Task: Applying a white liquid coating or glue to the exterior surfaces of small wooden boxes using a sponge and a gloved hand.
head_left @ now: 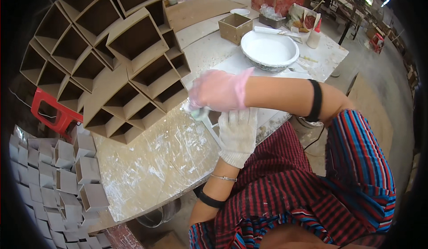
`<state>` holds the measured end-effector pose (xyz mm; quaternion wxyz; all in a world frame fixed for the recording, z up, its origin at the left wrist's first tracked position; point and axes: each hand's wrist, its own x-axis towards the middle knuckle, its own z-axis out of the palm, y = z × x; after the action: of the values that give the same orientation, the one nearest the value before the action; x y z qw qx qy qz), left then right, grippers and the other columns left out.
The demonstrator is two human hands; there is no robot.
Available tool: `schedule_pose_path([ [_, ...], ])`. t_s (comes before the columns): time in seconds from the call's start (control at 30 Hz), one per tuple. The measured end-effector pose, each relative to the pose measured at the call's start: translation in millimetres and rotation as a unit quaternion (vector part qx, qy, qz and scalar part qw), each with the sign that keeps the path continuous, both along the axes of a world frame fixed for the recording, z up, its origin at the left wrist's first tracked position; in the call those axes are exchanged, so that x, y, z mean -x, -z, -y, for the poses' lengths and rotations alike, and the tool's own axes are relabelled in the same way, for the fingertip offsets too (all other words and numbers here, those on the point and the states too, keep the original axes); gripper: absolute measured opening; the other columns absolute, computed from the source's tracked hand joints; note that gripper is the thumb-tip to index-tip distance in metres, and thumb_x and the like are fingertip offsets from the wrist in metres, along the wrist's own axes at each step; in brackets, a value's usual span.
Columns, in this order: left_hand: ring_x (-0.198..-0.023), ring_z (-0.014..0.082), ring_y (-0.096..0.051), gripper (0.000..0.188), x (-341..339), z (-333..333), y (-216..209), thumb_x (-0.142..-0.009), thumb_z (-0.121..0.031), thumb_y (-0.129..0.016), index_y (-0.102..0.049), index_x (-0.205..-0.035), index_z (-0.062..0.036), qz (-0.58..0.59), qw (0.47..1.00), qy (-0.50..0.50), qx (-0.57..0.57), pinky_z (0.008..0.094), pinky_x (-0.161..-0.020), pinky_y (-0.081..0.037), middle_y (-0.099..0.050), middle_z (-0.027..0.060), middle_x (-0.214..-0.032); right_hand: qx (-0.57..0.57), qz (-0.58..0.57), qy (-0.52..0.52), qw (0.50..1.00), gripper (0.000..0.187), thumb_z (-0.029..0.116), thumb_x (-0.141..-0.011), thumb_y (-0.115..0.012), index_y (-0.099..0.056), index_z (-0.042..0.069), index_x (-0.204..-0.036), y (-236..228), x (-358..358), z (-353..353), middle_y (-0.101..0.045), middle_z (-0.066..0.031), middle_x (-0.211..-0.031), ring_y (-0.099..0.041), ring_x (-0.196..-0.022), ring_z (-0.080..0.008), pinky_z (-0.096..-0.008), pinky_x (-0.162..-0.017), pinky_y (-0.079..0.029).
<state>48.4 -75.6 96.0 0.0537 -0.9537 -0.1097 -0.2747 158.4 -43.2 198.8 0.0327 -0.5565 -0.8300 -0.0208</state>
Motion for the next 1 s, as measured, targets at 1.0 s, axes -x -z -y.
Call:
schedule_pose_path([
  [1.0,-0.083,0.0282,-0.058,0.053,12.6,-15.9,-20.5,-0.084,-0.031,-0.059,-0.049,-0.131,-0.0078,-0.058,0.996,-0.050,0.054,0.0408,-0.075,-0.040,-0.059,0.0116,-0.088,0.064,-0.092,0.191,0.975,0.039,0.011,-0.079,-0.062,-0.064,0.017,-0.118,-8.3,-62.2,9.4,-0.066,-0.0104,-0.108,-0.062,-0.101,-0.0301,-0.0379,-0.088,-0.049],
])
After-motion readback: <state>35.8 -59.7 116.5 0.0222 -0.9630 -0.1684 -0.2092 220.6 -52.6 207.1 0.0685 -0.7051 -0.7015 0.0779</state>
